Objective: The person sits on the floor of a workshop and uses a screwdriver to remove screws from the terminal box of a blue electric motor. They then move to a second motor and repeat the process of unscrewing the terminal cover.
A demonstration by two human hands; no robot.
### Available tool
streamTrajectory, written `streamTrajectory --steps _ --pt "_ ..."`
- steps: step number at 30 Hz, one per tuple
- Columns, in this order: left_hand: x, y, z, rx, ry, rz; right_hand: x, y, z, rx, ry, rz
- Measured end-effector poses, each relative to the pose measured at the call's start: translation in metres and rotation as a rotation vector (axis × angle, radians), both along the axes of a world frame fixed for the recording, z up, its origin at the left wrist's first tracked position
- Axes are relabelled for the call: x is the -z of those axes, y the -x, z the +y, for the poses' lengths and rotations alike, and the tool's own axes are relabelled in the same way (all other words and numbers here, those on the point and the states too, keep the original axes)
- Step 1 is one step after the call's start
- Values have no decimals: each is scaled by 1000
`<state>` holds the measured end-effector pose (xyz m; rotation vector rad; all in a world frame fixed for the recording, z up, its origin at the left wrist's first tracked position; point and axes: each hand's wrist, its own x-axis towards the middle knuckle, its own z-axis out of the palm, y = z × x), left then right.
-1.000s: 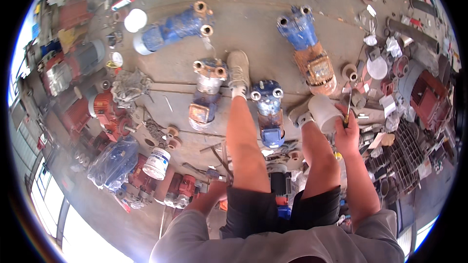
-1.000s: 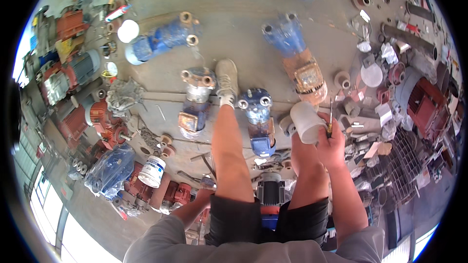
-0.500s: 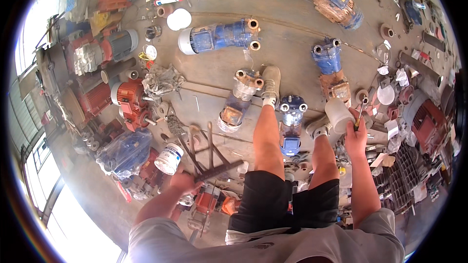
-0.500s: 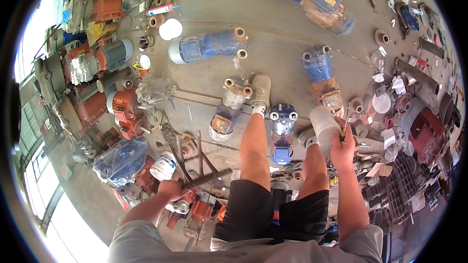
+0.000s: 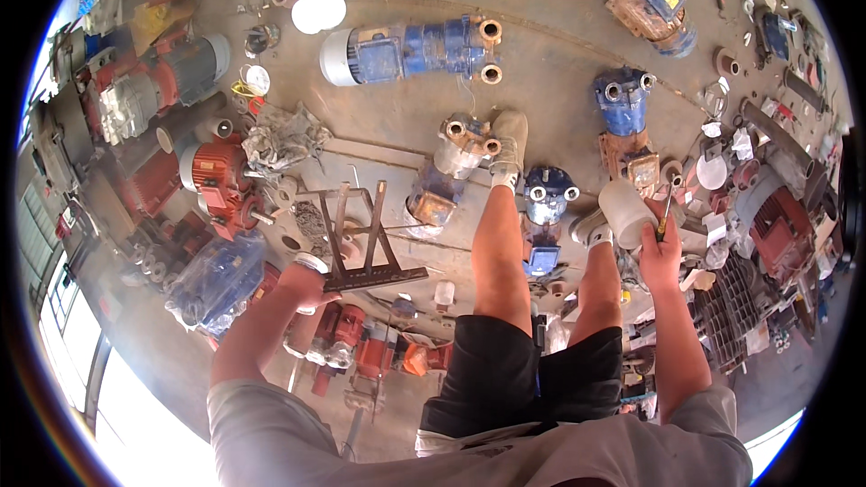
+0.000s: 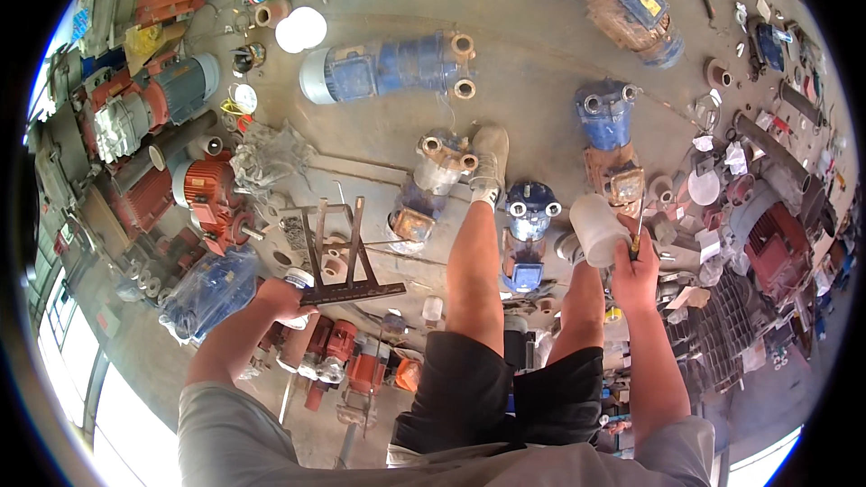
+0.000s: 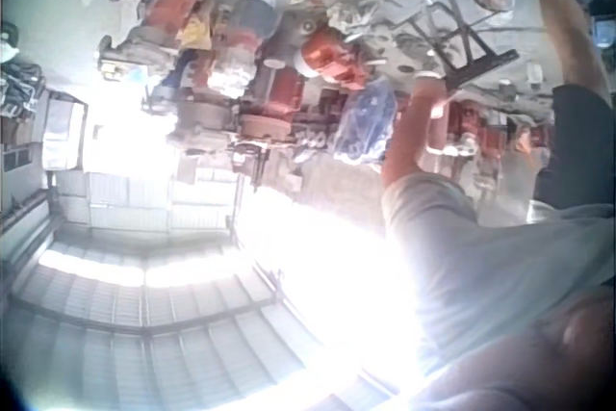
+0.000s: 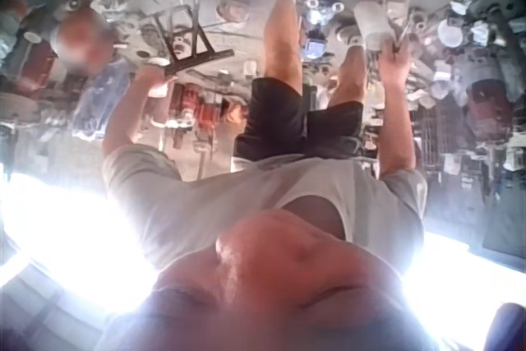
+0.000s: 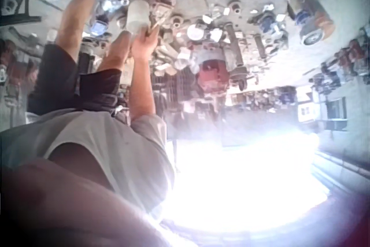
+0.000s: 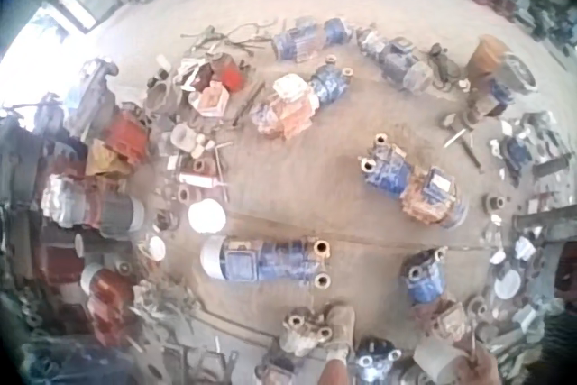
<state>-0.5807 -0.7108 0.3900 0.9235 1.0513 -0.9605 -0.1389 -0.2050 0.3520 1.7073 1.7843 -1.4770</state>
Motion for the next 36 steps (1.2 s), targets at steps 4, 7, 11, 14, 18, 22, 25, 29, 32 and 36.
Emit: streamTrajectory --steps 4,7,11,14,18,22,25,29,32,36 --pt "-7 11 -17 -74 31 -2 2 14 -11 -30 29 -45" --pt "-15 31 -5 28 70 -22 7 25 -19 -78 33 -65" --pt "-1 43 -7 105 53 -83 11 44 -28 -93 59 -11" --pt "52 44 9 117 62 -119 11 58 -35 -98 68 -7" --pt "164 65 46 130 -48 -121 13 66 -30 -116 68 12" --pt "234 89 116 123 -204 -30 9 58 -21 -113 29 9" --pt "256 94 140 136 -230 -47 1 66 -13 -160 -38 -19" --pt "252 99 146 124 -348 44 -6 65 -9 -36 26 -54" --pt "250 92 109 -106 -483 274 -18 68 -6 6 34 -34" --pt "216 68 78 -357 -500 558 -56 75 8 -46 -37 -52"
